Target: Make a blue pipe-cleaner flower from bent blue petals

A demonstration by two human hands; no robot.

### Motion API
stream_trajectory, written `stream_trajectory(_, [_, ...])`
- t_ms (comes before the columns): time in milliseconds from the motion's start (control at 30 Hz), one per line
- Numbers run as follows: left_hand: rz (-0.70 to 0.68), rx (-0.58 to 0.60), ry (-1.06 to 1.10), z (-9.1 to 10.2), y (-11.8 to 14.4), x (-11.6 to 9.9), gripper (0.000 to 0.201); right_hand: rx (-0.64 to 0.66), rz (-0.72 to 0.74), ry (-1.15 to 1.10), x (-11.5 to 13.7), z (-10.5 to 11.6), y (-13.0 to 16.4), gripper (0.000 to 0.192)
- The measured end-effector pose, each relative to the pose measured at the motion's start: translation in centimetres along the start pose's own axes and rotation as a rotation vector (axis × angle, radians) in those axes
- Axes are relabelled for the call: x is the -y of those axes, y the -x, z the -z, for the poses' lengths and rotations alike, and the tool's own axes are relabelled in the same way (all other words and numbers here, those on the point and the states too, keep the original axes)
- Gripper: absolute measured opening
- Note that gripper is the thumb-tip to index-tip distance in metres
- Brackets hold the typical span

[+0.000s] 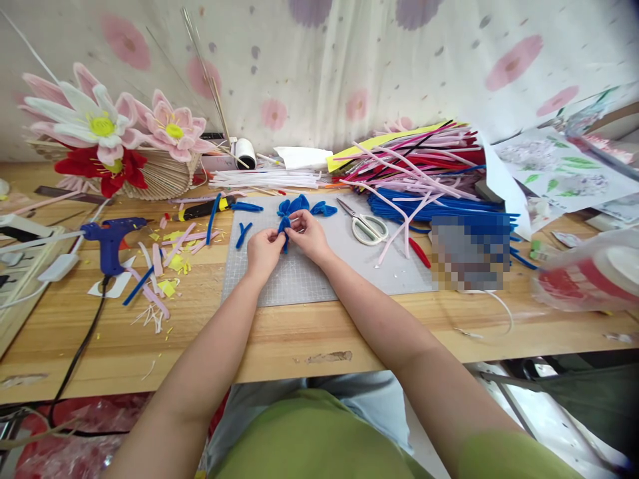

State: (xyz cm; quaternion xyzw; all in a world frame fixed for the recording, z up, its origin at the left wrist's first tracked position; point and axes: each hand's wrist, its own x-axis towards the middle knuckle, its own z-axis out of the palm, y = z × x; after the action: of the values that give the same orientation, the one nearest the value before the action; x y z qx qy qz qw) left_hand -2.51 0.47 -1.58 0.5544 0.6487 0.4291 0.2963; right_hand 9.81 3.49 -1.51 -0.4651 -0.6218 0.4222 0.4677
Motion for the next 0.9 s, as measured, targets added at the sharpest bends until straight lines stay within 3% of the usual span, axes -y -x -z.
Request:
stream_trajectory(167, [-0.019, -0.035, -0.073, 0.2, 0.4, -0.6, 0.026, 0.016, -0.076, -0.071, -0.3, -0.1, -0.3, 0.027])
stream_trajectory(400, [0.019, -0.007, 0.031, 0.3, 0.4, -0.9, 0.022, 0.211, -0.138, -0.231, -0.3, 0.6, -0.8, 0.026])
stream_trajectory(600, [0.157, 0.132, 0.345, 0.4, -0.3, 0.0, 0.018, 0.153, -0.044, -0.067, -0.4, 0.8, -0.7, 0.024])
stream_trajectory(900, [0.213, 0.082, 0.446, 0.1, -0.7, 0.0, 0.012, 0.223, 0.025, -0.151, -0.7, 1.0, -0.5, 0.031])
